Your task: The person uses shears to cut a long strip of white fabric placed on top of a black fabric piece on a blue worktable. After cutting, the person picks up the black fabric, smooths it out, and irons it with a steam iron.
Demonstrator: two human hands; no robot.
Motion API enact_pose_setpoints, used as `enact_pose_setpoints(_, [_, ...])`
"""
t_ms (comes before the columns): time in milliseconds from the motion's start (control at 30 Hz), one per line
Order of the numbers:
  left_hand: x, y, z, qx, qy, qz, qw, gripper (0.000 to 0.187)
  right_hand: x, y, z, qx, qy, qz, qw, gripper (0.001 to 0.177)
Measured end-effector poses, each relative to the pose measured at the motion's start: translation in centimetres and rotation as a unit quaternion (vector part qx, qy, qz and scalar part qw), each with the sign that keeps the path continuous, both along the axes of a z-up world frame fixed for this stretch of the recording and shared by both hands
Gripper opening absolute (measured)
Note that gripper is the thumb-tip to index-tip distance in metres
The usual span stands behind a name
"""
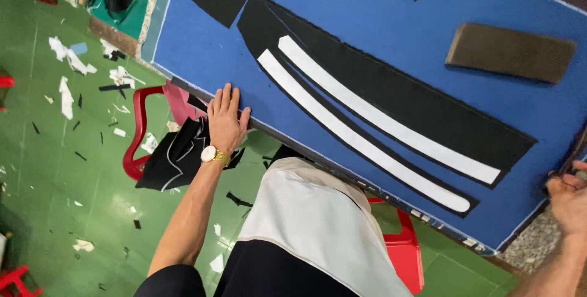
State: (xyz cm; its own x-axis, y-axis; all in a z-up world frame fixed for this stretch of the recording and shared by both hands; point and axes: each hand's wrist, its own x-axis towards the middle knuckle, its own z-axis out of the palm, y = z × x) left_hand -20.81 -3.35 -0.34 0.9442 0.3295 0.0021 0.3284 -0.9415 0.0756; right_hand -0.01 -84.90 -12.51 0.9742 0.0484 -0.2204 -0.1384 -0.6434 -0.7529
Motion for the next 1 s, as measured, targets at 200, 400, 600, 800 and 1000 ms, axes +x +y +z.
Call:
enact_pose_setpoints(200, [2.5, 3.3, 2.3, -0.062, -0.027, -0.080, 0.995, 0.037, -6.6, 7.2, 7.0, 0.078, 0.117, -0.186, 0.972, 0.022])
enact_pose_setpoints(400, [6.9, 8.5, 3.2, -0.193, 0.000, -0.126, 0.973, 0.028, -15.9, 31.0, 19.1, 0.250, 0.069, -0.211, 0.943, 0.044])
enact_pose_setpoints(600, [14.0, 12.1, 4.9, -0.434, 0.213, -0.001, 0.875, 0.032, -26.2, 49.7, 13.4, 0.406, 0.204, -0.211, 0.865, 0.087])
enact_pose_setpoints(800, [15.6, 12.5, 3.5, -0.574, 0.285, 0.086, 0.763, 0.027, -24.5, 65.0, 20.0, 0.414, 0.205, -0.050, 0.885, 0.077])
enact_pose_setpoints(1000, [15.7, 13.2, 1.7, -0.646, 0.269, 0.066, 0.712, 0.028, -26.5, 69.7, 19.2, 0.446, 0.281, -0.147, 0.837, 0.060])
